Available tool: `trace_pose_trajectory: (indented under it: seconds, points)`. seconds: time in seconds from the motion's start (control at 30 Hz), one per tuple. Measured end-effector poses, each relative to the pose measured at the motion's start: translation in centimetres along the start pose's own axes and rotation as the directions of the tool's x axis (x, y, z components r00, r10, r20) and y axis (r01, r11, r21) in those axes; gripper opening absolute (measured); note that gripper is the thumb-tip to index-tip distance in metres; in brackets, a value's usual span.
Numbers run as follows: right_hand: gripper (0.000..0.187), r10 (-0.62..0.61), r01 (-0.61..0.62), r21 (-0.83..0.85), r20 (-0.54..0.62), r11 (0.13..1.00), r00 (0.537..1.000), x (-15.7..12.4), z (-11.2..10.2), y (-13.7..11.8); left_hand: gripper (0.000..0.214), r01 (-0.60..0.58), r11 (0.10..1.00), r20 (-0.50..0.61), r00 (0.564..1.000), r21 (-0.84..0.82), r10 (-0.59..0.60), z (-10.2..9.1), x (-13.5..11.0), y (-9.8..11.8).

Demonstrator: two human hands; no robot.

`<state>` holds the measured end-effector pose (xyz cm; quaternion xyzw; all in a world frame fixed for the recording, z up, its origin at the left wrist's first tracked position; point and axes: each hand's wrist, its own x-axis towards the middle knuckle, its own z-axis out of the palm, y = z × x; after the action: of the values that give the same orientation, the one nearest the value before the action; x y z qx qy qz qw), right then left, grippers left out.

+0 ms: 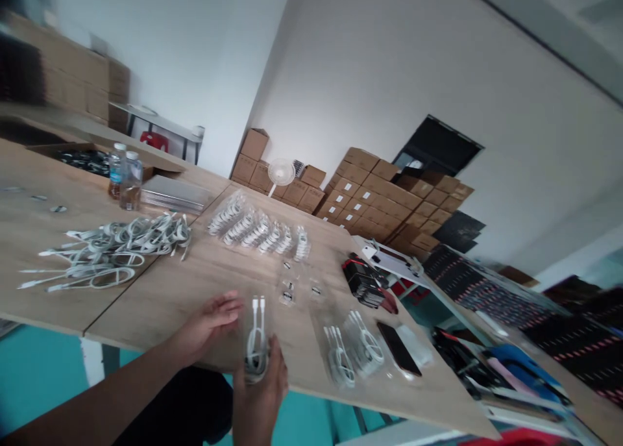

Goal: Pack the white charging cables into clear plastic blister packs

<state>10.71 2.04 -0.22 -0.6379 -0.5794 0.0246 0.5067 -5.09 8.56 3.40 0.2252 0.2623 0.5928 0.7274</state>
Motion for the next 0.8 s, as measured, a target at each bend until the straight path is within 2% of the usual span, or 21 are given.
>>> trace_pose_trajectory:
  seconds: [0.07,0.1,0.2,0.3,0.4,0.5,0.7,0.8]
  points:
    - [0.067,-0.006,0.001,-0.127,-0.036,0.992,0.999,2.5,-2.8,2.3,0.047,-0.122,0.972,-0.024,0.991,0.198,0.13,-1.6,0.8,-0.1]
    - [0.07,-0.01,-0.004,-0.201,-0.068,0.98,0.998,3.9,-4.4,3.8,0.047,-0.184,0.927,-0.006,0.981,0.328,0.196,-2.6,1.1,-0.1]
    - [0.07,0.004,-0.081,-0.466,-0.163,0.881,0.987,7.8,-9.0,8.8,0.043,-0.292,0.706,0.053,0.939,0.646,0.339,-5.3,1.9,-0.2]
    - [0.069,-0.013,-0.049,-0.651,-0.089,0.758,0.996,10.3,-11.8,13.2,0.042,-0.325,0.526,0.108,0.91,0.786,0.401,-6.7,2.1,-0.5]
    - [0.057,-0.049,0.023,-0.683,-0.019,0.73,0.999,11.0,-12.2,15.3,0.04,-0.357,0.402,0.195,0.9,0.843,0.391,-6.8,2.0,-0.7]
    - [0.049,-0.106,0.094,-0.694,0.025,0.714,0.994,10.5,-11.7,15.6,0.038,-0.356,0.327,0.227,0.9,0.875,0.373,-6.6,1.9,-0.7]
    - [0.054,-0.251,0.179,-0.743,0.016,0.645,0.968,9.7,-11.4,13.7,0.032,-0.376,0.284,0.26,0.891,0.882,0.373,-6.9,2.0,-0.5]
    - [0.058,-0.325,0.255,-0.692,0.031,0.675,0.945,9.9,-9.7,11.8,0.03,-0.394,0.278,0.272,0.88,0.876,0.39,-6.3,1.8,-0.8]
